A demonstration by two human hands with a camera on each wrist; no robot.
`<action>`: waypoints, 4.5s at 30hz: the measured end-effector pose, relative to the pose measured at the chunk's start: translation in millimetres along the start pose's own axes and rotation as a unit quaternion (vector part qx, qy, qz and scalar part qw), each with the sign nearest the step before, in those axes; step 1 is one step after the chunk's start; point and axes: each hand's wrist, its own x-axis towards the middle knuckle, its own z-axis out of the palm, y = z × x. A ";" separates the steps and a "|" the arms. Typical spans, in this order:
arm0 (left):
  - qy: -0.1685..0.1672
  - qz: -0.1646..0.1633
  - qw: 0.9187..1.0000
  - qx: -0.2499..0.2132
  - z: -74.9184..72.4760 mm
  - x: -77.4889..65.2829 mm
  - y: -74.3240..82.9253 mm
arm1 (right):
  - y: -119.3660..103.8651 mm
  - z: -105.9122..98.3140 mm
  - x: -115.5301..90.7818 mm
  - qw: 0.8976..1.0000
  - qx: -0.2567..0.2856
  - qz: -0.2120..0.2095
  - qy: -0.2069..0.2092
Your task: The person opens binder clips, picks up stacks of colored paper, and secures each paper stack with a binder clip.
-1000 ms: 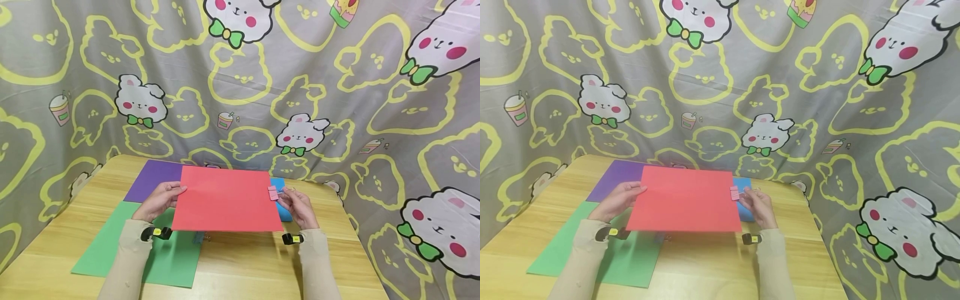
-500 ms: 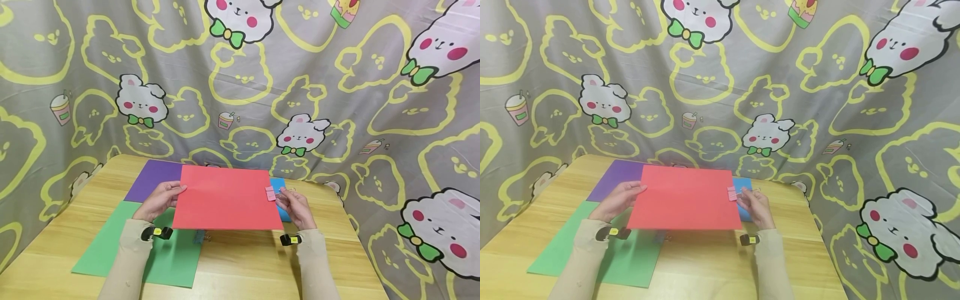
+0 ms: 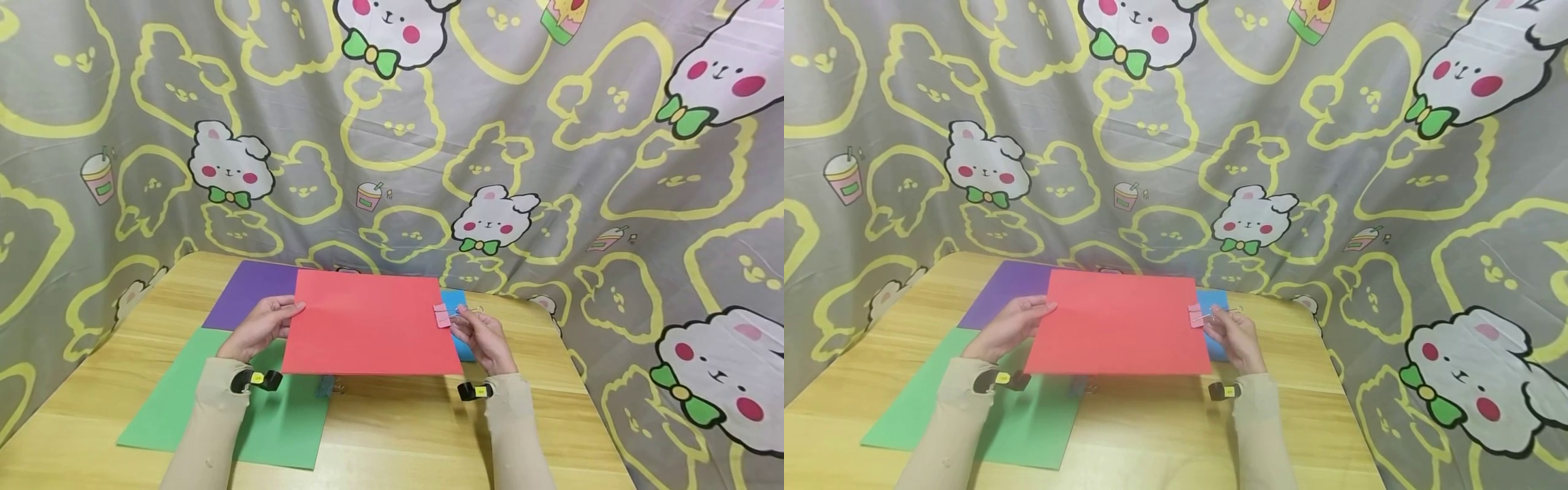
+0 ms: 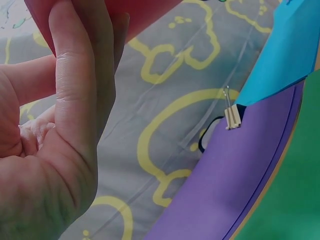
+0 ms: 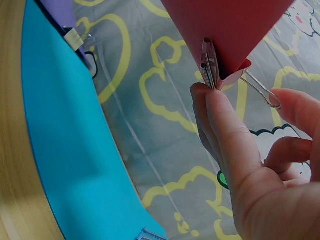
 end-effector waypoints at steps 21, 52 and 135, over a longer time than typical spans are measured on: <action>-0.003 -0.003 1.000 0.002 -0.3 0.1 -0.5 | -1.7 -2.3 -1.8 1.000 -0.007 0.007 -0.014; -0.004 -0.005 1.000 0.009 -1.0 1.0 -1.9 | -3.1 -5.4 1.8 0.998 -0.050 0.021 -0.026; -0.001 -0.001 1.000 -0.008 -1.1 0.7 1.2 | 0.5 -4.6 4.0 0.999 -0.017 -0.007 -0.032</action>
